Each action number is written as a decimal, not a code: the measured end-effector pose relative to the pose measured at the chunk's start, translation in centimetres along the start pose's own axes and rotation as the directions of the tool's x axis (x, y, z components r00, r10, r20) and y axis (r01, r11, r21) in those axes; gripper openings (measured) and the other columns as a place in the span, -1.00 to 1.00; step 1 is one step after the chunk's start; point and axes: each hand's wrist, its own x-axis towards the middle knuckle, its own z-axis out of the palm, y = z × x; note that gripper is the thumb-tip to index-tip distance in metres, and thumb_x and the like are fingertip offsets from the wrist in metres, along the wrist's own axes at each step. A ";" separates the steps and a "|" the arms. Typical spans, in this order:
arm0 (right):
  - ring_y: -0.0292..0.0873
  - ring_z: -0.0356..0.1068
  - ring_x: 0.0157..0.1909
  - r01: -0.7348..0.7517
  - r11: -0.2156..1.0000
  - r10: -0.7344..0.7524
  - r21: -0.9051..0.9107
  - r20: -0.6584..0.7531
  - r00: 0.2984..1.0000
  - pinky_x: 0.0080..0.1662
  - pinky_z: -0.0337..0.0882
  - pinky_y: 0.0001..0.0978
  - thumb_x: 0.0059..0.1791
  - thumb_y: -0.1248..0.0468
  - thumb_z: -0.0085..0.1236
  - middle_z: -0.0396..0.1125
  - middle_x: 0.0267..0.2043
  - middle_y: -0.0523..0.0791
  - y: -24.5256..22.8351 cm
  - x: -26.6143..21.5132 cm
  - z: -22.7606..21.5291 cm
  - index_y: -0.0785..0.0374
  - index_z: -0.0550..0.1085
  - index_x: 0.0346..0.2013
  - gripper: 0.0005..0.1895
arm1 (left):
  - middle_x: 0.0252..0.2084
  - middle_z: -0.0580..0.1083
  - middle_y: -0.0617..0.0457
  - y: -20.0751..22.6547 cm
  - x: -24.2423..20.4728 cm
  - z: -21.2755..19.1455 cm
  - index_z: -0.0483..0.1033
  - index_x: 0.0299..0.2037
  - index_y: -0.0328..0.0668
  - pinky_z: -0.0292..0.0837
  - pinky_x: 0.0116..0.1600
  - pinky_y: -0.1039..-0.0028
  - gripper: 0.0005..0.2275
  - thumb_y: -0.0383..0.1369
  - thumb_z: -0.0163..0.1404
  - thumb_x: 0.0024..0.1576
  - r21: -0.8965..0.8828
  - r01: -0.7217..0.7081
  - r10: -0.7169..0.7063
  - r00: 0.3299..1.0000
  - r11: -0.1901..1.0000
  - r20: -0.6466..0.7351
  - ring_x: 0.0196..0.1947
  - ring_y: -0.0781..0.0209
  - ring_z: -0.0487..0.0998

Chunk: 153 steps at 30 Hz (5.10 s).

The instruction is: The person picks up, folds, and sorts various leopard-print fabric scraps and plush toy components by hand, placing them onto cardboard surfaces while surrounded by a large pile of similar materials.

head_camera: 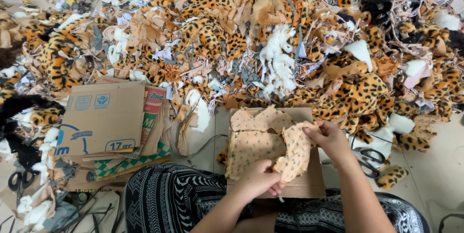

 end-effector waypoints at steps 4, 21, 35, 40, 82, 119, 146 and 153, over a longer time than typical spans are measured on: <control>-0.29 0.06 -0.57 -0.058 0.930 0.003 -0.362 -0.152 0.988 -0.44 -0.02 -0.43 -0.01 0.04 0.29 0.28 -0.55 -0.22 -3.0 -1.1 2.2 0.14 0.54 -0.29 -0.75 | -0.24 0.60 -0.07 0.4 0.9 0.8 0.48 0.05 -0.36 0.66 -0.28 0.55 -0.79 -0.49 -0.10 0.26 -0.063 -0.005 0.006 1.000 0.998 0.016 -0.41 0.26 0.62; -0.17 0.42 -0.16 -0.135 0.852 0.011 -0.505 -0.241 0.970 -0.28 0.39 -0.20 0.05 0.21 0.15 0.49 -0.14 -0.20 -4.7 -1.9 2.8 0.04 0.37 0.28 -0.52 | -0.32 0.47 0.20 0.2 -0.6 0.1 0.43 -0.25 -0.04 0.36 -0.46 0.61 -0.90 -0.29 -0.02 0.31 0.616 -0.213 0.373 0.917 0.759 -0.143 -0.53 0.42 0.38; -0.17 0.45 -0.16 -0.083 0.924 -0.029 -0.373 -0.285 0.958 -0.14 0.44 -0.22 0.04 0.21 0.17 0.50 -0.12 -0.16 -3.8 -1.5 2.1 0.11 0.44 0.16 -0.62 | -0.27 0.53 -0.15 -2.0 8.9 6.6 0.54 -0.09 -0.33 0.55 -0.26 0.25 -0.77 -0.57 0.14 0.03 0.952 -0.300 0.830 0.514 -0.063 0.217 -0.25 -0.08 0.54; -0.19 0.45 -0.18 -0.041 0.922 -0.074 -0.385 -0.278 0.958 -0.17 0.44 -0.20 0.03 0.20 0.20 0.51 -0.14 -0.16 -3.9 -1.3 2.2 0.12 0.44 0.14 -0.62 | -0.41 0.51 -0.05 -2.1 9.4 6.6 0.57 -0.25 -0.28 0.51 -0.40 0.31 -0.87 -0.58 0.14 0.02 0.963 -0.264 0.873 0.456 -0.050 0.170 -0.37 0.02 0.53; 0.04 0.08 0.37 -0.001 0.795 -0.163 -0.606 -0.216 0.963 0.26 0.08 -0.02 0.12 -0.20 -0.50 0.24 0.27 -0.04 0.6 5.9 -0.2 -0.10 0.31 0.38 -0.35 | 0.52 0.02 -0.10 -4.3 8.5 -3.6 0.10 0.45 -0.20 -0.41 0.53 0.07 -0.50 -0.16 -0.36 0.34 0.842 -0.231 0.743 0.615 0.488 -0.262 0.51 -0.08 -0.09; -0.34 0.37 -0.30 0.095 0.965 -0.060 0.246 -0.146 0.988 -0.37 0.44 -0.65 -0.02 0.42 0.22 0.26 -0.22 -0.22 4.4 -7.4 4.0 0.23 0.42 -0.11 -0.78 | 0.22 0.33 -0.34 -0.8 -2.9 -2.1 0.10 0.44 -0.15 0.52 0.12 0.12 -0.14 -0.13 0.27 -0.08 0.099 -0.356 0.359 0.933 0.929 -0.011 0.18 -0.26 0.46; -0.03 0.44 -0.21 0.013 1.000 -0.012 -0.005 0.236 0.972 -0.14 0.52 -0.18 -0.09 0.61 0.18 0.44 -0.23 0.07 2.2 -8.6 -4.2 0.42 0.54 -0.10 -0.72 | -0.19 0.52 0.01 -3.6 -1.4 2.0 0.53 -0.19 -0.13 0.53 -0.11 0.50 -0.92 -0.51 0.01 0.18 -0.005 -0.455 0.419 0.826 0.891 -0.378 -0.18 0.20 0.61; -0.06 0.52 -0.07 -0.219 0.905 0.277 -0.364 0.115 0.954 0.10 0.49 -0.25 0.00 0.46 0.14 0.52 -0.15 -0.01 -1.2 -9.2 -2.1 0.28 0.55 -0.01 -0.73 | -0.40 0.49 0.21 -2.8 -0.4 2.1 0.52 -0.16 -0.03 0.12 -0.55 0.54 -0.92 -0.41 -0.06 0.27 0.446 -0.285 0.408 0.890 0.849 -0.206 -0.65 0.42 0.26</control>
